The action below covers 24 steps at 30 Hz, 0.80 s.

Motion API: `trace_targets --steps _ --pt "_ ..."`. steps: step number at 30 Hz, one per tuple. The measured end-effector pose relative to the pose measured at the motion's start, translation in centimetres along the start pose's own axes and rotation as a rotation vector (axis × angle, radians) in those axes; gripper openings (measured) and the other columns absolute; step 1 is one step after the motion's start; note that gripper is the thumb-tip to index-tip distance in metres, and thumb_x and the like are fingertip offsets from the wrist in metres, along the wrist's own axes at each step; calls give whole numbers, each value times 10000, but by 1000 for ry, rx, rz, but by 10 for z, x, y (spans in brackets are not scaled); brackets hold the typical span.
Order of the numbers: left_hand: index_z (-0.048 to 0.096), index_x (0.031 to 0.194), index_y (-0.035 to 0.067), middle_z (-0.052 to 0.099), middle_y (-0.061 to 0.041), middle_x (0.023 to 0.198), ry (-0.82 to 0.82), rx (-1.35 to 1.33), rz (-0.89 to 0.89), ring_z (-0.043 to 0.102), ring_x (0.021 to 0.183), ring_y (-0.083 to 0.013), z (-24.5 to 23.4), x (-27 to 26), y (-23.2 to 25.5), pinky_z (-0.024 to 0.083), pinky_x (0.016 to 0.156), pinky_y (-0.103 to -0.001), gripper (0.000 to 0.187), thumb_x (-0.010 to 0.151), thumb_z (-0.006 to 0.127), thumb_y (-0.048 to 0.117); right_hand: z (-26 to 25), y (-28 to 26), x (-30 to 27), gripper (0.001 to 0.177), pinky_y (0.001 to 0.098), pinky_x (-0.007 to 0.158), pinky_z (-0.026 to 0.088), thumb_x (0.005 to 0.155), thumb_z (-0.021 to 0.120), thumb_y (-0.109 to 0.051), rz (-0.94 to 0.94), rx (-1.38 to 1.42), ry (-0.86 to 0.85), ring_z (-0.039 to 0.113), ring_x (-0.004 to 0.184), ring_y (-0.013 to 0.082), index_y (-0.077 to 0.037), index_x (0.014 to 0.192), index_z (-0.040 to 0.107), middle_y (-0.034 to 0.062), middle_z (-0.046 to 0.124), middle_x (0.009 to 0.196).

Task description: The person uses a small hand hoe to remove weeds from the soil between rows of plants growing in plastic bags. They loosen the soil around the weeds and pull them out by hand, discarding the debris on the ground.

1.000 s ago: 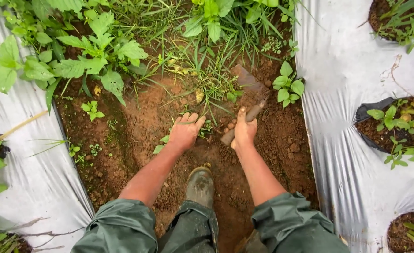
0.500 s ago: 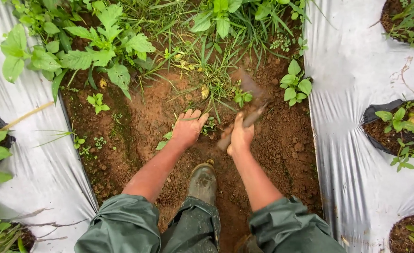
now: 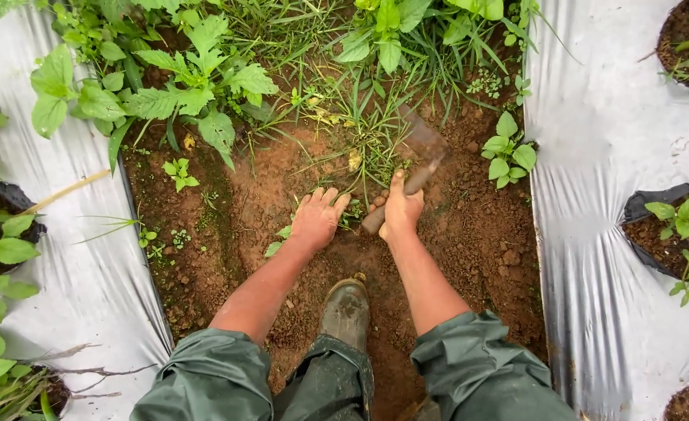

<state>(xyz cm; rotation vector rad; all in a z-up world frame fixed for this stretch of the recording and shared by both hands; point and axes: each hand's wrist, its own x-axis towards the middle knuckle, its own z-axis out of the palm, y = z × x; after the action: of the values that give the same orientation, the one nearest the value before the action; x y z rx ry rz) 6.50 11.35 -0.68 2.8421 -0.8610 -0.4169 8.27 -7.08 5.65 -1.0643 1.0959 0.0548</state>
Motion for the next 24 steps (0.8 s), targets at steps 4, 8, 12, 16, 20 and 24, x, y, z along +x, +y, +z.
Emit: trace_targets --steps 4,8,12,16,20,24 --pt "571 1240 230 556 -47 1137 52 21 2 593 1002 -280 -3 2 -2 522 790 -427 349 907 632 147 -11 -5 -4 337 324 419 602 1067 593 -331 30 -118 -12 596 513 126 -74 1232 450 4 533 734" --pt "585 1232 233 575 -56 1167 81 8 15 600 1016 -282 1 2 1 526 790 -421 340 906 632 147 -15 -9 -1 399 336 411 592 1050 606 -369 49 -159 1 584 497 143 -50 1226 444 31 527 708" --pt "591 1210 246 584 -43 1166 101 33 4 607 1013 -277 8 4 1 529 781 -419 322 903 631 158 -14 -15 -11 467 320 423 596 1058 577 -395 63 -142 -59 589 512 154 -8 1274 430 46 523 718" --pt "587 1222 238 580 -50 1162 100 35 -12 607 1016 -284 7 4 -2 531 789 -419 334 902 639 158 -25 -5 -7 502 337 419 593 1038 619 -380 94 -217 -11 585 509 140 -18 1307 399 28 525 725" --pt "576 1241 235 593 -64 1204 17 29 -34 611 1042 -292 12 7 3 528 816 -427 350 912 623 125 -22 -14 -8 418 328 409 597 1054 596 -371 86 -200 -18 591 510 139 -30 1244 443 28 527 729" --pt "564 1262 246 606 -56 1200 -34 -5 -55 619 1046 -294 7 1 2 531 807 -426 372 918 596 109 -29 -9 -33 329 304 410 592 1084 566 -330 115 -179 -24 575 514 124 -69 1258 466 8 528 749"
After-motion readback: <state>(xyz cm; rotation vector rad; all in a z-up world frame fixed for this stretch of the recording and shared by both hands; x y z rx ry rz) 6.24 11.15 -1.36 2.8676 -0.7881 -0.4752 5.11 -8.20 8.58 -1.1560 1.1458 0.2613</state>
